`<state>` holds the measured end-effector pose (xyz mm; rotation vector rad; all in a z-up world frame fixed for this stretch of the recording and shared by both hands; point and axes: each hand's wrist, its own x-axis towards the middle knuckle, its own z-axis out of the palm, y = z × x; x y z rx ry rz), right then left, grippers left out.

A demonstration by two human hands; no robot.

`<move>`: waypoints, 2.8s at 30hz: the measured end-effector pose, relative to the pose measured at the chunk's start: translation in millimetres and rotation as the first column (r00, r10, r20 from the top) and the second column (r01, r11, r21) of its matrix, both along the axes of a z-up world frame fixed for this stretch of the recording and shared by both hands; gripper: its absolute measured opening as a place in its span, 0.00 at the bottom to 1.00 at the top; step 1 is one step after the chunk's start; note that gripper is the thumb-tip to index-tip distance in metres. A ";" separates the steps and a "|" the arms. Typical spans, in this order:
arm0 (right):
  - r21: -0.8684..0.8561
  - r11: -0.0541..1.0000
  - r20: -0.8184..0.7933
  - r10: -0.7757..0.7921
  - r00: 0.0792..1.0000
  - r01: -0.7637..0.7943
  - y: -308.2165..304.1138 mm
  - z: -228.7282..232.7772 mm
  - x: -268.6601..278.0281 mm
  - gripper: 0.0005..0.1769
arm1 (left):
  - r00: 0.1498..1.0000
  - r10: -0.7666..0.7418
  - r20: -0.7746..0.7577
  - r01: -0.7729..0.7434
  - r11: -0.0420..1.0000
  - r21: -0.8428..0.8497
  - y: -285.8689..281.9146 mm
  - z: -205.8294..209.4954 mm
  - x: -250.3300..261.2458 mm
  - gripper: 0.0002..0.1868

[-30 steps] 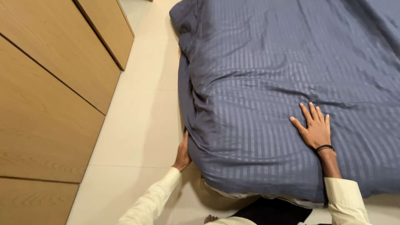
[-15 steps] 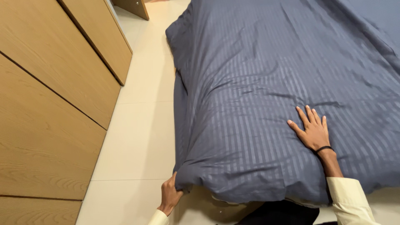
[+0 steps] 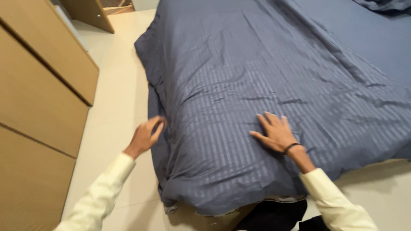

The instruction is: The person smooths and folds a blanket on a bed, then smooths the bedsheet underneath by hand.

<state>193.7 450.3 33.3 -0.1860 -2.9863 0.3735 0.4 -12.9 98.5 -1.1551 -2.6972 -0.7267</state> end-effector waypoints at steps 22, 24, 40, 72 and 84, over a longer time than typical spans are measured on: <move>-0.398 0.910 -0.260 0.008 0.966 -0.114 -79.9 28.8 -21.1 0.43 | 0.928 -0.359 -0.104 0.303 0.885 -0.353 233.5 -35.1 -218.5 0.45; -0.424 0.899 -0.262 -0.002 0.965 -0.113 -77.5 33.2 -21.0 0.43 | 0.927 -0.360 -0.105 0.312 0.896 -0.315 229.7 -31.3 -213.8 0.44; -0.587 0.809 -0.199 -0.111 0.974 -0.028 -59.0 51.7 -43.3 0.37 | 0.958 -0.278 -0.074 0.246 0.923 -0.296 247.8 -9.3 -203.5 0.42; -0.021 0.895 0.258 -0.425 0.868 0.445 -128.5 54.2 -76.2 0.41 | 0.945 -0.297 0.134 0.317 0.742 -0.591 237.6 -33.9 -244.3 0.57; -0.002 0.503 0.330 -0.816 0.475 0.864 -180.5 61.0 -41.1 0.42 | 0.869 -0.449 0.206 0.409 0.417 -0.812 245.9 -4.3 -260.3 0.68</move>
